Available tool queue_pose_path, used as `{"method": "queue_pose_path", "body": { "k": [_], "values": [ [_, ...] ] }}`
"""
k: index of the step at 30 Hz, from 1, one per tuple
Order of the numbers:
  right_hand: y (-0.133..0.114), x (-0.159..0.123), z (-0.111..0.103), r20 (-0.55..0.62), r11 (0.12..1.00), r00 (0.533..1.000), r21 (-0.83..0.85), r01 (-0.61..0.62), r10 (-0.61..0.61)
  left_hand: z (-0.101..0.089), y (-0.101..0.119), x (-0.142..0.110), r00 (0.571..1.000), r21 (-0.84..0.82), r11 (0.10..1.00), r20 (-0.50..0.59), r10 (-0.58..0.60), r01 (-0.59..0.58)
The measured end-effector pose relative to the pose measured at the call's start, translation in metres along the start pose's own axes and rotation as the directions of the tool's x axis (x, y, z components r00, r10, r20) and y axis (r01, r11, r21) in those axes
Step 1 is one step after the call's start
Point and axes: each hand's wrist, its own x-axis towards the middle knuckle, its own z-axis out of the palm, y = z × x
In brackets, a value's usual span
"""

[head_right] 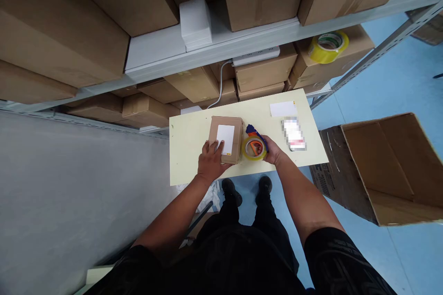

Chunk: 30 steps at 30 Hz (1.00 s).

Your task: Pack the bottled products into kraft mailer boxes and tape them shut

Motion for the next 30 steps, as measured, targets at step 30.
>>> {"method": "queue_pose_path", "body": {
  "k": [30],
  "values": [
    [0.019, -0.022, -0.025, 0.054, 0.990, 0.993, 0.085, -0.108, 0.104, -0.016, -0.022, 0.023, 0.925, -0.096, 0.920, -0.050, 0.378, -0.381]
  ]
}}
